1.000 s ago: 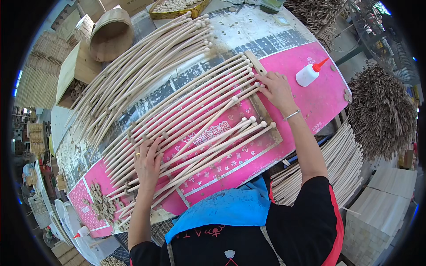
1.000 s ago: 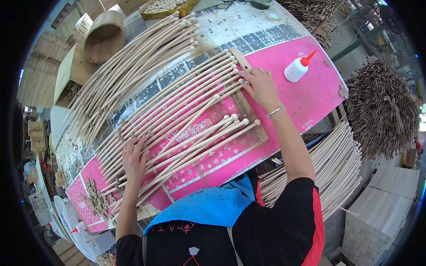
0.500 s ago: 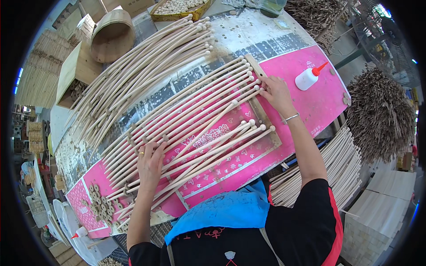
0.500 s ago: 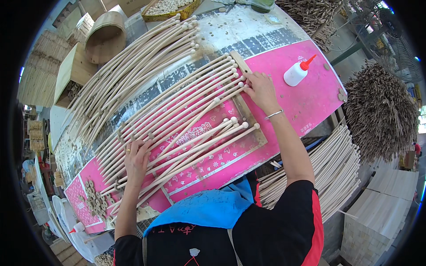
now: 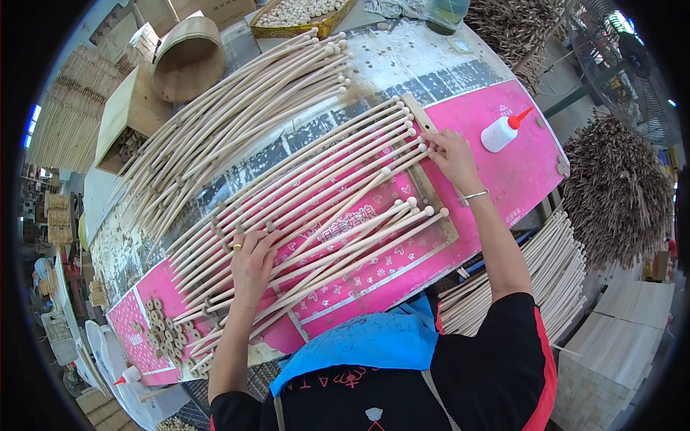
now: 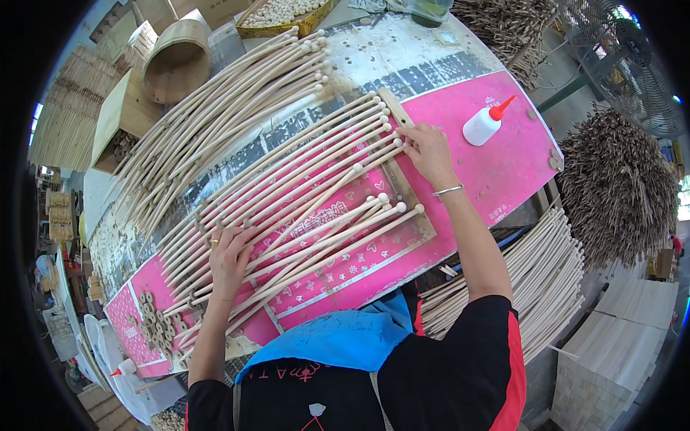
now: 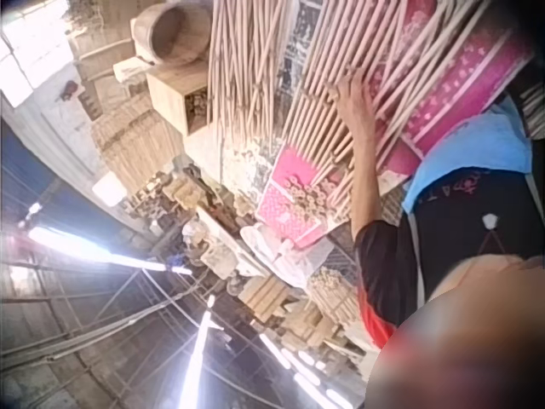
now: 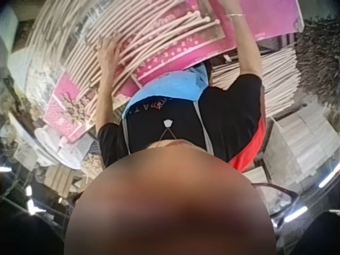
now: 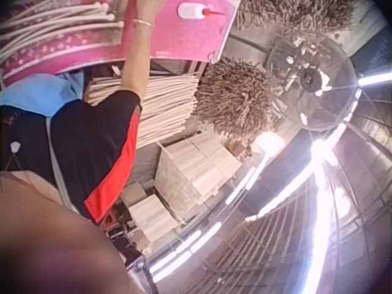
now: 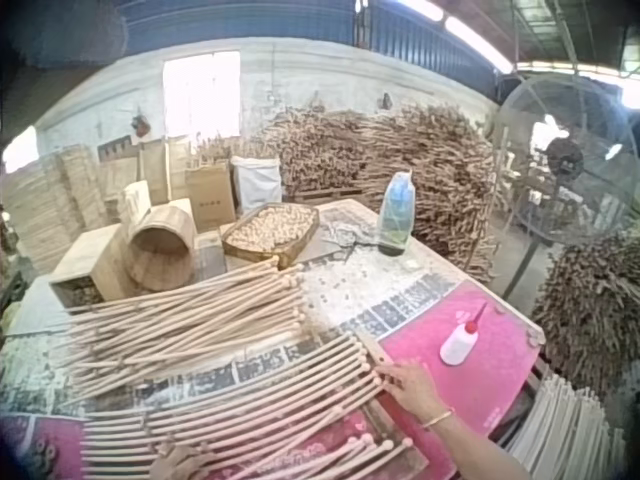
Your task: Assembling wooden components by placing small wooden rings onto wooden rods at a workbench in a workshop.
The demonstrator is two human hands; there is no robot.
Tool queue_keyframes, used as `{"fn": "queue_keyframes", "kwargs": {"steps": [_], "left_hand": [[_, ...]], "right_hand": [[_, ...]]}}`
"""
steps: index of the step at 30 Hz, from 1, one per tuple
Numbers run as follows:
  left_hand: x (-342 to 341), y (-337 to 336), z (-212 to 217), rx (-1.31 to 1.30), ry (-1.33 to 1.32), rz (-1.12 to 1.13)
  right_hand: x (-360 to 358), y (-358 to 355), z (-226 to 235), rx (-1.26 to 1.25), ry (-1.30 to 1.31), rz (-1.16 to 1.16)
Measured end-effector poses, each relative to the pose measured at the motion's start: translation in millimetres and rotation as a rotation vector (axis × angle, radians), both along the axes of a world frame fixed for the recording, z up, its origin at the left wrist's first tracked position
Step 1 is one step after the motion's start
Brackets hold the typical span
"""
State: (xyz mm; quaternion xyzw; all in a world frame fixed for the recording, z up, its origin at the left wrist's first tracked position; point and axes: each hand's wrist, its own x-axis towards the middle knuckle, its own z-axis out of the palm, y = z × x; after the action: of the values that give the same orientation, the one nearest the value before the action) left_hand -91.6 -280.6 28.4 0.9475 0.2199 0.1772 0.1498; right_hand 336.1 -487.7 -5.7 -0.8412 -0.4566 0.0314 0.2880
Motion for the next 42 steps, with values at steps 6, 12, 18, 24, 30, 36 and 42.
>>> {"fn": "queue_keyframes", "kwargs": {"steps": [6, 12, 18, 24, 30, 36, 42], "left_hand": [[1, -4, -1, 0.024, -0.021, 0.021], [6, -5, -2, 0.036, -0.03, 0.032], [5, -5, -4, 0.023, -0.039, 0.055], [4, -6, -3, -0.006, -0.033, 0.068], [2, -5, -4, -0.026, -0.035, 0.098], [-2, 2, 1, -0.036, -0.066, 0.092], [-3, 12, 12, -0.054, -0.129, 0.087]], "right_hand": [[-6, 13, 0, 0.046, -0.027, -0.079], [-3, 15, -4, 0.12, -0.187, -0.135], [-2, 49, 2, 0.159, -0.134, -0.122], [22, 42, -14, 0.163, -0.262, -0.228], [15, 66, -5, 0.196, -0.157, -0.143], [21, 66, -12, 0.078, -0.276, -0.231], [7, 40, 24, 0.348, -0.031, -0.135]]}}
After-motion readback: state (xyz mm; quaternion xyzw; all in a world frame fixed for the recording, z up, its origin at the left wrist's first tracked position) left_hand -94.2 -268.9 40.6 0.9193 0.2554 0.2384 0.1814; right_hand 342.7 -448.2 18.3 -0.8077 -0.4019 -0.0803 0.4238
